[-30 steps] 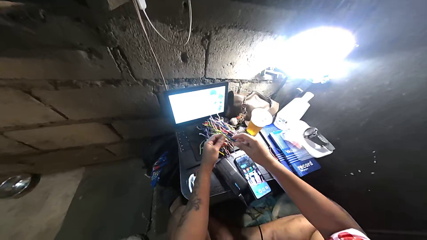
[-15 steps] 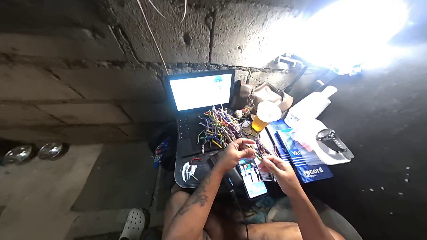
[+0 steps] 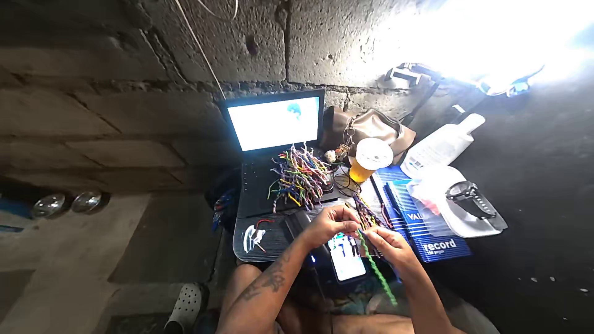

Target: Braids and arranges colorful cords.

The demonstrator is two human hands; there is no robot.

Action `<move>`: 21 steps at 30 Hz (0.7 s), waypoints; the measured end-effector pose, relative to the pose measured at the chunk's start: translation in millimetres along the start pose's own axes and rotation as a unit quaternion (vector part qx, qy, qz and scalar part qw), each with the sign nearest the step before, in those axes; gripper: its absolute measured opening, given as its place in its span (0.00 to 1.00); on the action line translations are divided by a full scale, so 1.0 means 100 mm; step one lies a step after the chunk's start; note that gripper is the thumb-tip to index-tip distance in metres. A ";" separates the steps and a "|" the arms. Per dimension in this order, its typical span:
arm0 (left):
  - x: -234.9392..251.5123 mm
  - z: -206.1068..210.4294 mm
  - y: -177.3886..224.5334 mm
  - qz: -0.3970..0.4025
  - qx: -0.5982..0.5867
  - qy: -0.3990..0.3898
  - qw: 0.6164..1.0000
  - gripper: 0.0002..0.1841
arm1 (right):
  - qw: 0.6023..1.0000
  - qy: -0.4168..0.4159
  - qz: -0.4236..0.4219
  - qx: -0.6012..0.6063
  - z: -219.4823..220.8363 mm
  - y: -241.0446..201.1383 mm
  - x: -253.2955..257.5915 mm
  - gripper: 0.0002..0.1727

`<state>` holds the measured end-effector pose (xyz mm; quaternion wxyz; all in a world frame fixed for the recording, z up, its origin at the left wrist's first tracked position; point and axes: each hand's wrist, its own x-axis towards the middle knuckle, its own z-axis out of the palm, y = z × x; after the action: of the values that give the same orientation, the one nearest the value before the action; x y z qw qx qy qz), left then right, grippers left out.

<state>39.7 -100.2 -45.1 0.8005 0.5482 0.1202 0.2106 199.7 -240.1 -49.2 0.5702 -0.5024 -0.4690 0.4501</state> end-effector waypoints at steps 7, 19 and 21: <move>-0.02 0.02 -0.06 -0.005 -0.109 0.027 0.994 0.09 | 0.948 0.070 -0.261 -0.168 0.00 0.22 0.08 0.17; 0.02 0.02 -0.20 0.006 -0.081 0.016 0.997 0.09 | 0.910 0.161 -0.316 -0.215 0.24 0.26 0.09 0.09; 0.01 0.03 -0.17 -0.008 -0.064 0.017 0.998 0.08 | 0.908 0.174 -0.316 -0.214 0.23 0.25 0.08 0.08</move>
<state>45.5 -107.7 -59.9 0.8334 0.4910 0.1244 0.2212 176.8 -226.0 -72.2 0.6342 -0.5078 -0.5816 0.0407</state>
